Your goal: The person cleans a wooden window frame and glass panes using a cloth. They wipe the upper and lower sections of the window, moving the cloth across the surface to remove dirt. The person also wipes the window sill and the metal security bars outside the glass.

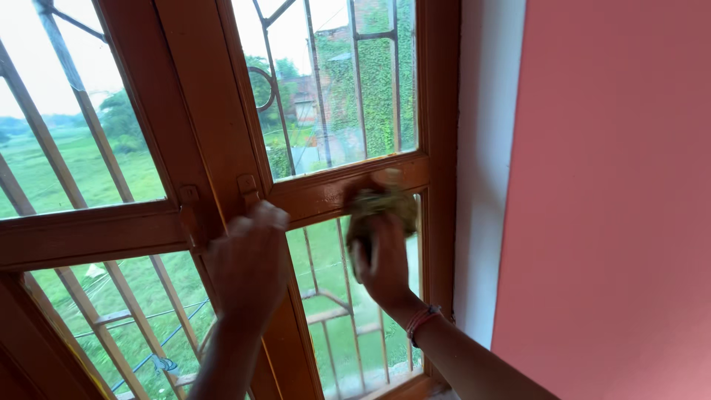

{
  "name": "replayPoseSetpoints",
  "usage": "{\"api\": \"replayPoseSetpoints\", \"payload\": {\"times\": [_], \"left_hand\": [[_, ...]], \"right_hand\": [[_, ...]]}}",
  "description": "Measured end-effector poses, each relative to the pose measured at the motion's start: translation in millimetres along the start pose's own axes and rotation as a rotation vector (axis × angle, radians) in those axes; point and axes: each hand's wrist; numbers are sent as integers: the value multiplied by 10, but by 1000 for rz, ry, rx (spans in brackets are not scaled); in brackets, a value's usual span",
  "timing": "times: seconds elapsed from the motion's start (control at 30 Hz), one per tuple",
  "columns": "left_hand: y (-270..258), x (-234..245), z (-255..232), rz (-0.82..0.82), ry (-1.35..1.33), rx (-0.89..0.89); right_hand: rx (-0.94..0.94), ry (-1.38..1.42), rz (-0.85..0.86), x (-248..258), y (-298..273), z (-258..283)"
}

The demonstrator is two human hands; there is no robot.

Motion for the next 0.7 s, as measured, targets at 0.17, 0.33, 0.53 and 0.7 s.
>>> {"api": "replayPoseSetpoints", "payload": {"times": [0.17,0.33,0.53,0.7], "left_hand": [[-139,-30,63,-21,22,127],[-512,-361,-6,8,-41,203],[-836,-601,-47,-11,26,231],[-886,-630,-20,-35,19,234]], "right_hand": [[-179,39,-204,-235,-240,-292],[-257,179,-189,-685,-404,-70],[164,-113,149,-725,-745,240],[-147,-131,48,-602,-678,-63]]}}
Point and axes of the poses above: each hand's wrist, its own y-axis towards the middle knuckle, its own x-axis out of the back of the hand, z = x × y, and after that the axes turned 1 degree about z, right-handed
